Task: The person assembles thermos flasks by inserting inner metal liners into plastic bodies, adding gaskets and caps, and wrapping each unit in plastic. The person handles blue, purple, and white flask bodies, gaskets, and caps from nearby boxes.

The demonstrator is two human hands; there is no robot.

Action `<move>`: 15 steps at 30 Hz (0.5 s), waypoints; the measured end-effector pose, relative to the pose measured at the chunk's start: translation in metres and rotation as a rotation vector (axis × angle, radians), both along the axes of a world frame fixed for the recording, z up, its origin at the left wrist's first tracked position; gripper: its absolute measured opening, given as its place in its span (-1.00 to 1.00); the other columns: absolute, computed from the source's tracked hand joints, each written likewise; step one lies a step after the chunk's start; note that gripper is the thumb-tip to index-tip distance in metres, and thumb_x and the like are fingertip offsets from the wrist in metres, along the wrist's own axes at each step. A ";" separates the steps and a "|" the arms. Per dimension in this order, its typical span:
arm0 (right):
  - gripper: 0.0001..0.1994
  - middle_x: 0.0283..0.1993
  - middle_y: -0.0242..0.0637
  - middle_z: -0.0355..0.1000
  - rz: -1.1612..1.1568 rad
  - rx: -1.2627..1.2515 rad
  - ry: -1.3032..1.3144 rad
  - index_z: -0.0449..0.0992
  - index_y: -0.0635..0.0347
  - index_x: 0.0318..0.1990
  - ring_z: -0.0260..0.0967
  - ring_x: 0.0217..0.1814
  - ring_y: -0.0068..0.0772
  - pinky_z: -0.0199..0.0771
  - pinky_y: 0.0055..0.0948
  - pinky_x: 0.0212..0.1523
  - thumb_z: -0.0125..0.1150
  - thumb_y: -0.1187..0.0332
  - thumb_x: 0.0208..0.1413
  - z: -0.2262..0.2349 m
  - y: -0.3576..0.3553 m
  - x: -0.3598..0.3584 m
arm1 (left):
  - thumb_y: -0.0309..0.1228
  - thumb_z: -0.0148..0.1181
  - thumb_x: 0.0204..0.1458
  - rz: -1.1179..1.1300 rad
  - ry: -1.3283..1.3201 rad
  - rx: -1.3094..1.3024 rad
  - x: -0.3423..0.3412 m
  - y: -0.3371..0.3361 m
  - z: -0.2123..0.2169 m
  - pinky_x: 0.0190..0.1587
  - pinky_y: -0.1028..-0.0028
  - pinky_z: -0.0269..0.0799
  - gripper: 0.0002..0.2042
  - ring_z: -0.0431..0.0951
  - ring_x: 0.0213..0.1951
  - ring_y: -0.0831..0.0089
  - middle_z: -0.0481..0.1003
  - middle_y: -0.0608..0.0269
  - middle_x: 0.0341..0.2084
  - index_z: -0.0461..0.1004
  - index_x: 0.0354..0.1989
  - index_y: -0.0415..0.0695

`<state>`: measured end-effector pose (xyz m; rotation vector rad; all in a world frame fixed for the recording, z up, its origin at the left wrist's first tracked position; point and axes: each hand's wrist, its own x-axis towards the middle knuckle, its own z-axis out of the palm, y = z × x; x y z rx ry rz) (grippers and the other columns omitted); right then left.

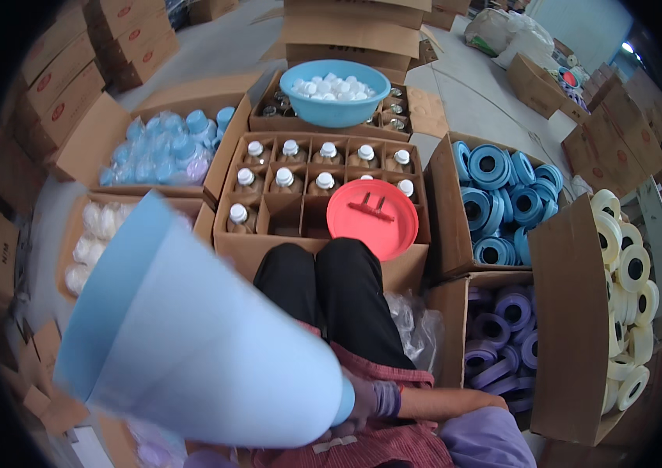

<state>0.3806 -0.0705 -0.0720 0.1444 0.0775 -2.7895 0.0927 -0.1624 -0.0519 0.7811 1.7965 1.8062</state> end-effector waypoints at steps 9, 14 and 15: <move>-0.27 0.43 -0.13 0.09 -0.815 0.662 -0.129 -0.16 0.15 0.50 0.13 0.46 -0.17 0.47 -0.14 0.22 -0.03 -0.01 0.36 0.108 0.035 0.002 | 0.04 0.18 0.09 0.161 0.862 -0.291 0.011 0.005 -0.062 0.05 0.20 0.11 -0.34 0.18 -0.03 0.18 0.17 0.11 -0.04 0.11 0.17 -0.17; -0.07 0.36 -0.06 0.14 -0.707 0.927 -0.058 -0.06 0.28 0.46 0.18 0.38 -0.22 0.32 -0.20 0.29 0.31 -0.03 0.13 0.057 0.057 0.022 | 0.03 0.32 0.01 0.245 1.124 -0.351 0.018 0.021 -0.097 0.26 0.07 0.17 -0.13 0.29 0.20 0.03 0.26 -0.03 0.19 0.04 0.34 -0.23; -0.05 0.34 -0.07 0.15 -0.866 1.317 -0.089 -0.05 0.29 0.46 0.17 0.38 -0.20 0.28 -0.20 0.31 0.40 0.06 0.05 0.058 0.061 0.020 | 0.03 0.35 0.00 0.253 1.123 -0.351 0.018 0.027 -0.097 0.31 0.04 0.19 -0.09 0.31 0.25 0.00 0.28 -0.06 0.23 0.03 0.38 -0.24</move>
